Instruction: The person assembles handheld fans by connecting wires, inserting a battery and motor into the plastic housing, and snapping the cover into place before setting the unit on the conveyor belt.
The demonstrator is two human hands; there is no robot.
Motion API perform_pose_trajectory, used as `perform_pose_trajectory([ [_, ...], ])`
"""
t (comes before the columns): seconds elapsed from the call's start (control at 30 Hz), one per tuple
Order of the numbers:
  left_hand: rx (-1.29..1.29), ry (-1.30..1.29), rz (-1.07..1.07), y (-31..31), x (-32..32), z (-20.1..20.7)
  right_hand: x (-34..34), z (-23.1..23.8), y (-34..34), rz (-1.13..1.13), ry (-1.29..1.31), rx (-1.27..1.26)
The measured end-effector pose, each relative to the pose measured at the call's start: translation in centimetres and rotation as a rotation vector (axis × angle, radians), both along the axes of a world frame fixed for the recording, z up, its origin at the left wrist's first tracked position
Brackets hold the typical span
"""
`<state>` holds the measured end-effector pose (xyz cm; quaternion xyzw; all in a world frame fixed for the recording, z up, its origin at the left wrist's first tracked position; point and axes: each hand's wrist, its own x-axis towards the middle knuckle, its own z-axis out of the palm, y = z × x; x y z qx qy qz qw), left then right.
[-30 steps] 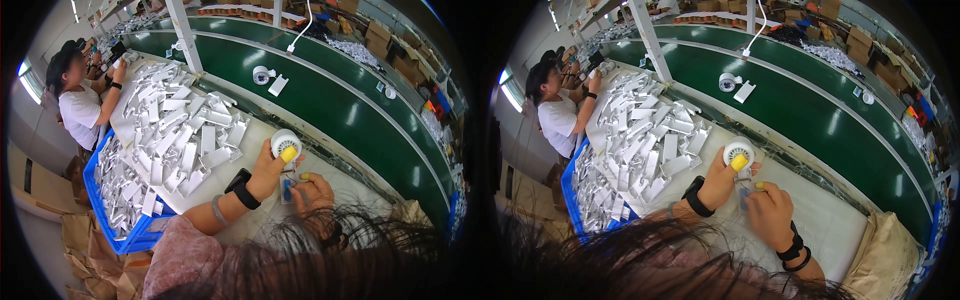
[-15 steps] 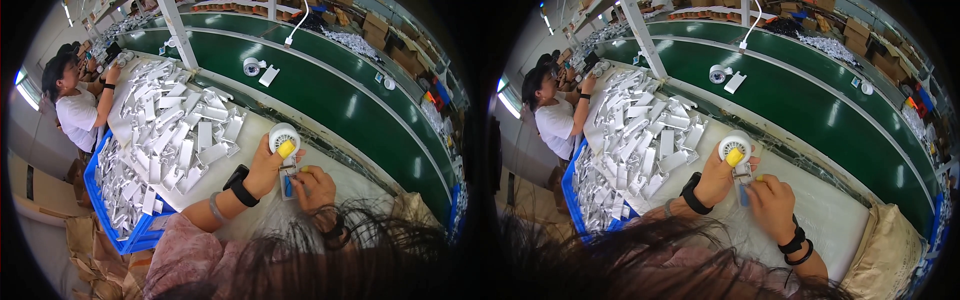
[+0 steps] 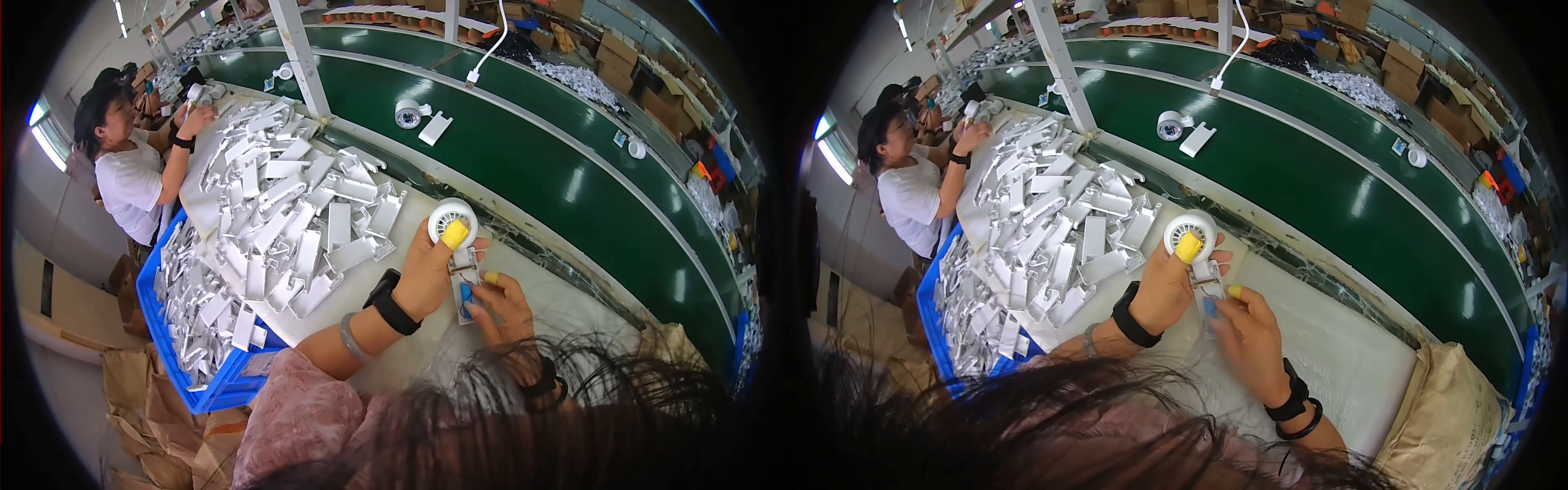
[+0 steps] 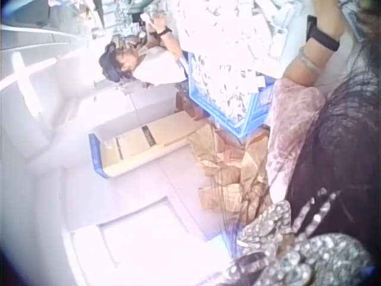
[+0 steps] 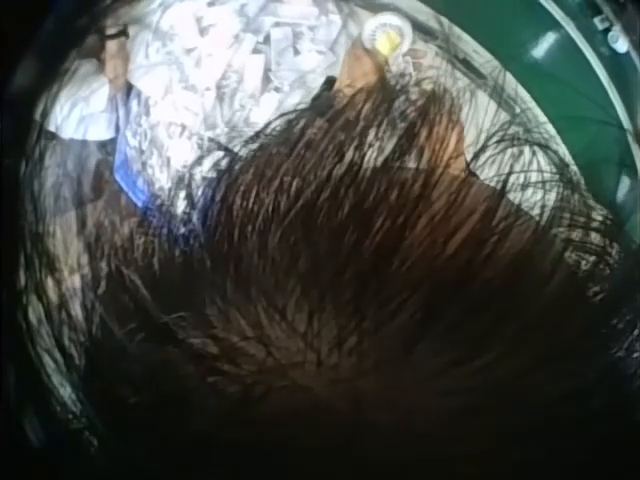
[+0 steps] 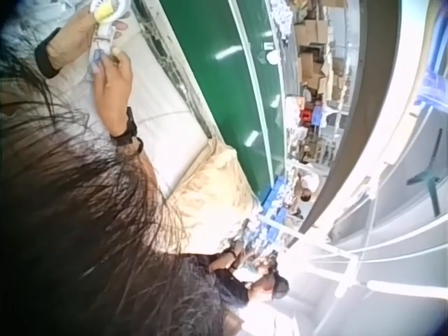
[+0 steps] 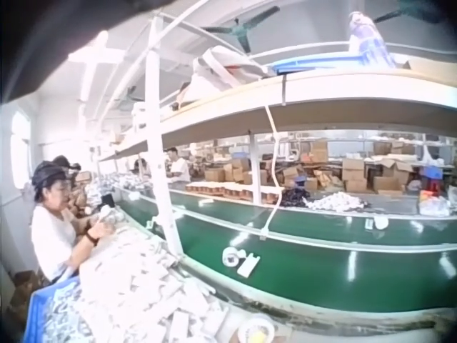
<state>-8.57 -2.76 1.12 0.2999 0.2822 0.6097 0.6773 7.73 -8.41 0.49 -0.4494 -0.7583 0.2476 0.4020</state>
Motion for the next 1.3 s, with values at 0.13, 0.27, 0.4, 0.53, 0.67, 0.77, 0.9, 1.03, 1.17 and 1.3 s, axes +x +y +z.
perform_pose_trajectory([
  [0.13,0.006,-0.078,0.031,0.4,-0.4,0.6,-0.1,0.3,-0.3,0.069,0.087,-0.066],
  [0.27,0.041,-0.045,0.061,0.3,-0.6,0.9,-0.2,0.3,-0.3,0.114,0.061,-0.082],
  [0.4,0.0,0.09,0.03,-0.1,-0.1,0.9,-0.1,0.8,-0.1,0.088,-0.197,0.108],
  [0.53,0.047,0.149,0.056,-0.6,1.3,0.2,0.2,-0.3,0.4,0.052,-0.483,0.315],
  [0.67,-0.032,0.003,-0.01,0.4,0.9,0.0,1.1,2.4,0.2,0.018,-0.547,0.362],
  [0.77,-0.039,-0.039,0.014,0.3,0.6,-1.4,1.5,2.4,0.3,-0.051,-0.44,0.384],
  [0.9,-0.069,-0.02,-0.023,-0.4,1.0,-1.0,-0.3,5.6,0.7,0.039,-0.304,0.306],
  [1.03,-0.029,-0.136,-0.147,-0.5,2.4,-3.2,-5.9,9.5,1.3,0.266,-0.321,0.471],
  [1.17,-0.008,0.03,-0.1,0.9,2.0,-5.4,-13.6,7.7,4.6,0.546,-0.588,0.439],
  [1.3,-0.392,-0.142,-0.16,1.0,2.3,-3.9,-17.0,3.3,6.7,0.596,-0.763,0.504],
])
